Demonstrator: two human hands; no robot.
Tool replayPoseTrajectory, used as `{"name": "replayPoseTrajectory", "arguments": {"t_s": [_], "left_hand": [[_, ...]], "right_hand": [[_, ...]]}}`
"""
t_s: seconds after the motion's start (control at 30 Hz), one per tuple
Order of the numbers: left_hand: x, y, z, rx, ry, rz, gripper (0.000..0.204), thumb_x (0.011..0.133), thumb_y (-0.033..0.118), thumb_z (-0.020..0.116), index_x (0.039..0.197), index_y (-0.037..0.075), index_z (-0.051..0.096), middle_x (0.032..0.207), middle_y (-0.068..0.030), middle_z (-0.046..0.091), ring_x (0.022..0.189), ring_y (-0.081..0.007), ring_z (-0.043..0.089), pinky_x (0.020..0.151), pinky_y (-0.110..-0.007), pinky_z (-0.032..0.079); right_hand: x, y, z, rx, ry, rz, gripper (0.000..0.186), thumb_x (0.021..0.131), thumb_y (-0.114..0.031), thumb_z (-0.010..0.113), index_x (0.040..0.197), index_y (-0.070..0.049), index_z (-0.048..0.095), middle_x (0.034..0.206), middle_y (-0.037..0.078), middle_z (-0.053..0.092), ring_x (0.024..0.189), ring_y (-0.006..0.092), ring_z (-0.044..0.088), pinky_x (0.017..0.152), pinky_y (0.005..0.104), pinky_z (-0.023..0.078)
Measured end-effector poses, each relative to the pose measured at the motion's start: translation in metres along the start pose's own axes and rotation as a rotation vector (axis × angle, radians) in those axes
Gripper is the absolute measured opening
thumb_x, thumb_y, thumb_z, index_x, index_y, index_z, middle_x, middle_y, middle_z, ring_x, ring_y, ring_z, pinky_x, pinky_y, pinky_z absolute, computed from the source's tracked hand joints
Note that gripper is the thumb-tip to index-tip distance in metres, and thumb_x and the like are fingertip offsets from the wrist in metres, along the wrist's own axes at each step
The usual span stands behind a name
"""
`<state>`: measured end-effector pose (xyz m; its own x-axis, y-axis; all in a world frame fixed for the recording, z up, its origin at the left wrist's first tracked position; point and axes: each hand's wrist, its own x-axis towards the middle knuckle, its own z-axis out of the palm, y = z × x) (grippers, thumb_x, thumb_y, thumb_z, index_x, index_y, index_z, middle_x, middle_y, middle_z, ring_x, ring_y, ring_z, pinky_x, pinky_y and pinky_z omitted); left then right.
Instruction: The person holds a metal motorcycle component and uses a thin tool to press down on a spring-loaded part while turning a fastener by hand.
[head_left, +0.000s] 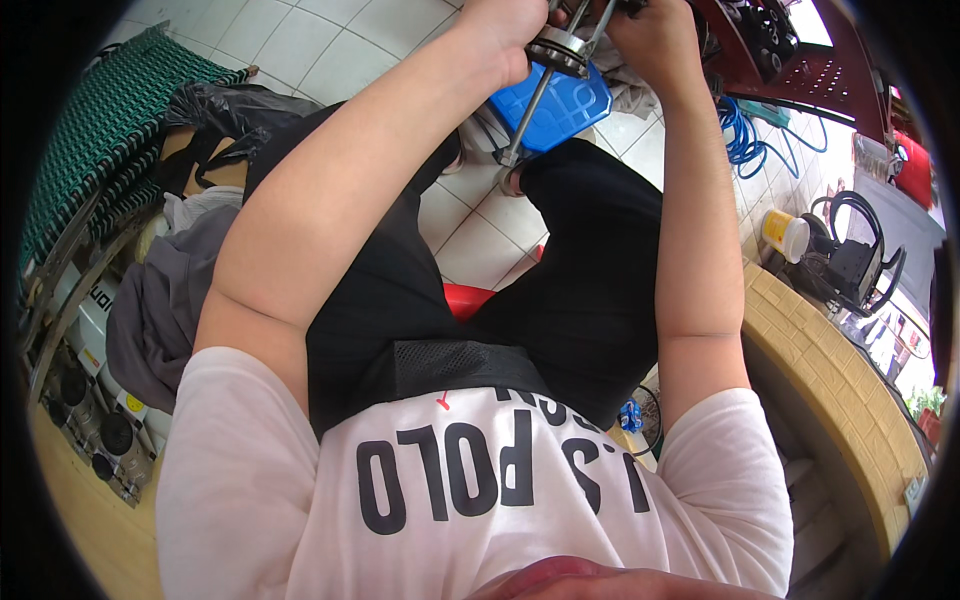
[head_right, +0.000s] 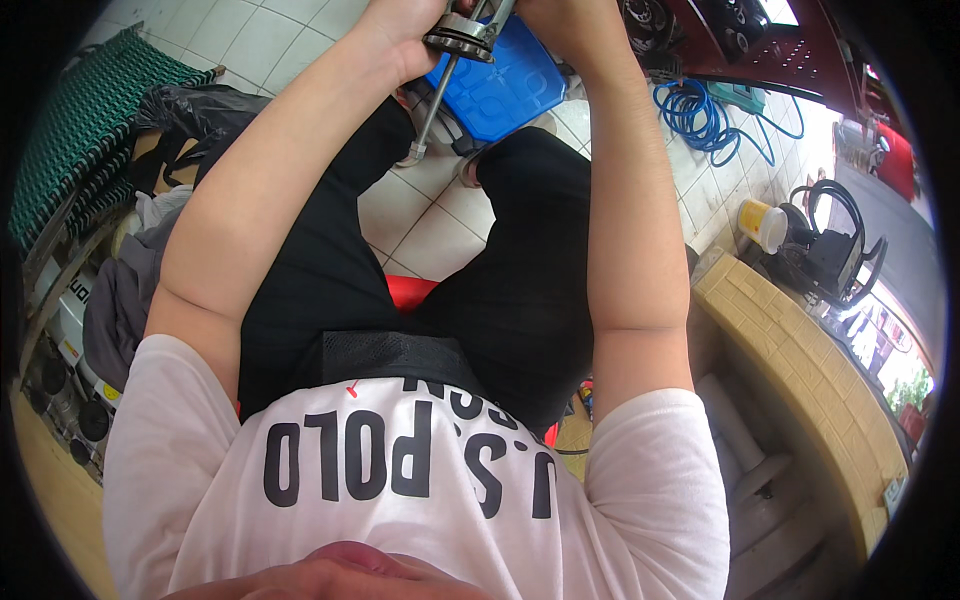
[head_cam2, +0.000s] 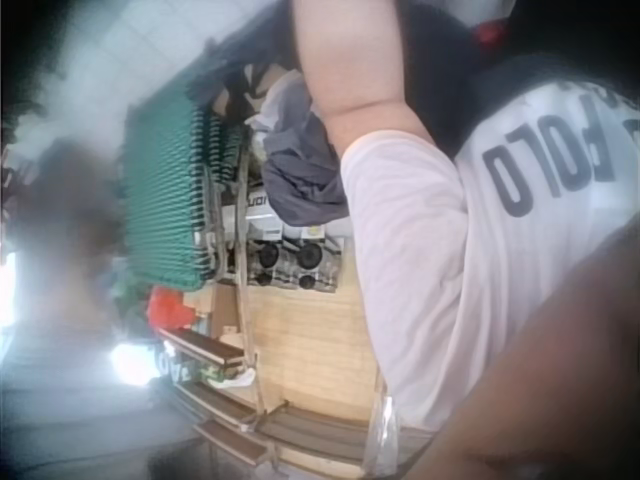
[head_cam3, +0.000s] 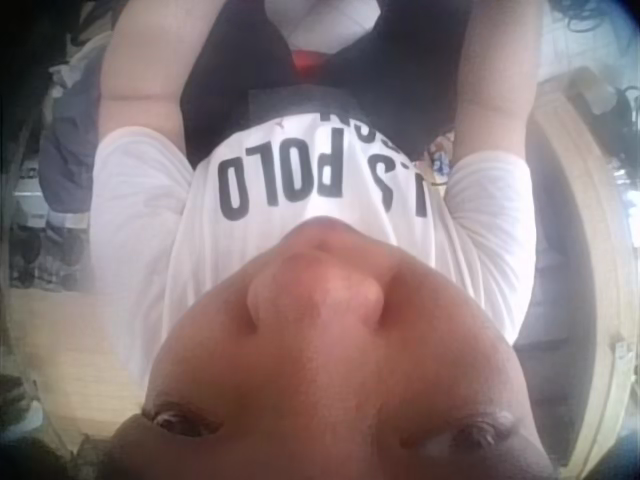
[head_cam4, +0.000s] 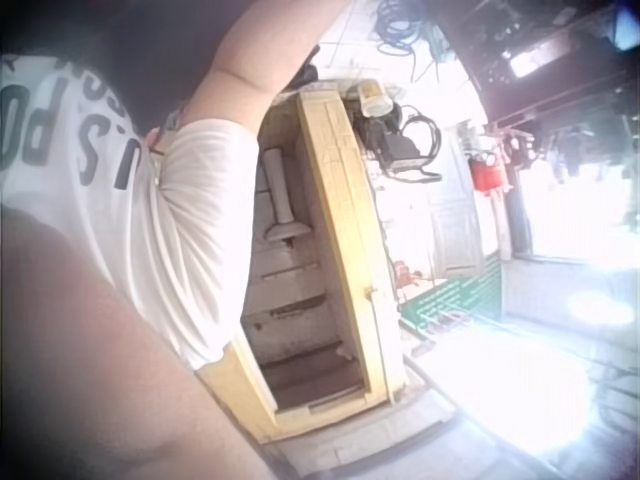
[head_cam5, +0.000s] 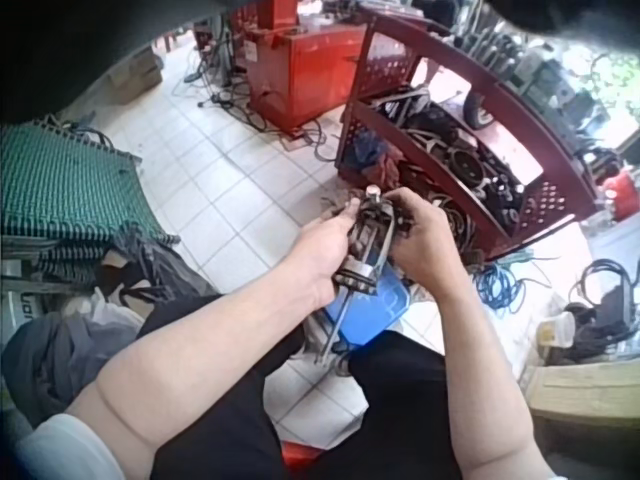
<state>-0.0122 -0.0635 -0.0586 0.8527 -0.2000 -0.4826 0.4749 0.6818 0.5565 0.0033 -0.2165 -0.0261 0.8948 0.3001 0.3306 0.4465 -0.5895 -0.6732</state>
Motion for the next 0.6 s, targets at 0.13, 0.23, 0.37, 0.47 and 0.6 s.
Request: {"name": "replayPoseTrajectory", "arguments": {"t_s": [0.13, 0.23, 0.37, 0.47, 0.6], "left_hand": [[-0.001, -0.001, 0.008, 0.025, 0.014, -0.019, 0.025, 0.111, 0.034, 0.052, 0.106, 0.014, 0.068, 0.080, 0.0003, 0.068, 0.061, -0.0128, 0.061, 0.052, -0.031, 0.050], [-0.002, 0.001, 0.005, 0.032, 0.025, -0.011, 0.025, 0.111, 0.034, 0.052, 0.104, 0.015, 0.067, 0.078, 0.0005, 0.067, 0.059, -0.0129, 0.060, 0.051, -0.032, 0.049], [0.000, -0.001, 0.005, 0.042, 0.039, -0.028, 0.026, 0.111, 0.034, 0.052, 0.100, 0.015, 0.066, 0.072, 0.0010, 0.063, 0.055, -0.0129, 0.056, 0.048, -0.032, 0.046], [0.001, -0.001, 0.003, 0.040, 0.056, -0.040, 0.028, 0.111, 0.034, 0.052, 0.097, 0.015, 0.066, 0.068, 0.0013, 0.060, 0.052, -0.0128, 0.053, 0.045, -0.031, 0.044], [0.001, -0.001, 0.004, 0.057, 0.062, -0.053, 0.029, 0.111, 0.035, 0.052, 0.096, 0.014, 0.065, 0.068, 0.0010, 0.059, 0.050, -0.0131, 0.053, 0.043, -0.031, 0.043]], "right_hand": [[-0.001, 0.002, -0.006, -0.030, -0.008, -0.006, 0.030, 0.078, 0.001, 0.076, 0.107, 0.000, 0.069, 0.089, 0.014, 0.073, 0.082, 0.0195, 0.068, 0.078, 0.0330, 0.054], [-0.002, 0.002, -0.002, -0.033, -0.004, -0.033, 0.030, 0.078, 0.000, 0.077, 0.107, -0.001, 0.069, 0.089, 0.014, 0.073, 0.082, 0.0196, 0.068, 0.078, 0.0330, 0.054], [-0.001, 0.004, -0.002, 0.057, -0.008, -0.022, 0.032, 0.078, -0.001, 0.079, 0.109, -0.001, 0.069, 0.092, 0.013, 0.074, 0.083, 0.0185, 0.068, 0.079, 0.0323, 0.054], [-0.001, 0.004, -0.002, 0.011, -0.028, -0.026, 0.033, 0.079, -0.002, 0.080, 0.110, 0.000, 0.068, 0.093, 0.012, 0.074, 0.083, 0.0170, 0.067, 0.079, 0.0318, 0.054], [-0.002, 0.003, -0.003, 0.069, -0.058, 0.023, 0.033, 0.079, -0.002, 0.080, 0.109, 0.000, 0.069, 0.092, 0.012, 0.074, 0.084, 0.0168, 0.067, 0.079, 0.0319, 0.054]]}}
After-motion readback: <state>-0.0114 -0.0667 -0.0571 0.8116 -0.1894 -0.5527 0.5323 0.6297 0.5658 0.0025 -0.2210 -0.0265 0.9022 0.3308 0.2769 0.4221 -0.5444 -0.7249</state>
